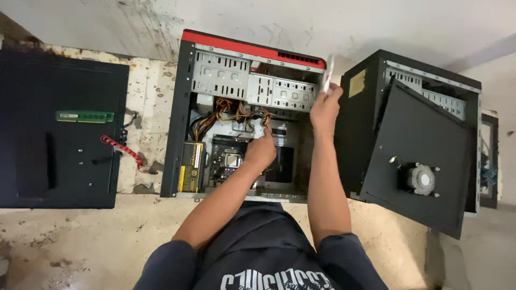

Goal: The person uses a screwdriver to unscrew components inside an open computer case. They then proceed to disconnect and organize various internal cables and wires by hand, working on the motherboard and power supply area.

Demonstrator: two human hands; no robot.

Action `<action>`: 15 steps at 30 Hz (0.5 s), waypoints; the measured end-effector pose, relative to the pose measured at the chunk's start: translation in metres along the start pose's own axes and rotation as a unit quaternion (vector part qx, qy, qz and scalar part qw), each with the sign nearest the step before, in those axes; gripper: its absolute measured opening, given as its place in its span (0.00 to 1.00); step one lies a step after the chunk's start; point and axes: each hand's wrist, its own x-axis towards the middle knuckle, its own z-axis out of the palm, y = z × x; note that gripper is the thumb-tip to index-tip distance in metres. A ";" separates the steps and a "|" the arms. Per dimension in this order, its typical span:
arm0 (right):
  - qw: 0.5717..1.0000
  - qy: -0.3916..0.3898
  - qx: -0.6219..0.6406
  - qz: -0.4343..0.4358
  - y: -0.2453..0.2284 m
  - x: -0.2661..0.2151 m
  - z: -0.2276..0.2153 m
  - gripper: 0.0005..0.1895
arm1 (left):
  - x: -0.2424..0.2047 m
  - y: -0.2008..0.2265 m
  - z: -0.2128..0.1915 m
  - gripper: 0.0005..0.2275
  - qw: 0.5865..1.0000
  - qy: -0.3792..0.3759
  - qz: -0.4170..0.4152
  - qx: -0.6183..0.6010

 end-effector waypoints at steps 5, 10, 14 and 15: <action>0.949 -0.111 -0.214 -0.203 0.045 0.002 0.112 0.16 | 0.012 -0.016 0.029 0.25 0.998 0.034 0.013 0.048; 0.953 -0.265 0.009 -0.149 -0.109 -0.067 0.083 0.15 | 0.005 -0.006 0.015 0.23 0.999 0.002 -0.020 0.035; 0.985 -0.140 0.001 -0.099 -0.078 -0.047 0.070 0.16 | -0.003 0.007 -0.007 0.20 0.997 -0.023 -0.071 -0.006; 0.984 -0.145 -0.001 -0.105 -0.064 -0.043 0.073 0.16 | -0.006 0.011 -0.011 0.20 0.997 -0.018 -0.074 -0.011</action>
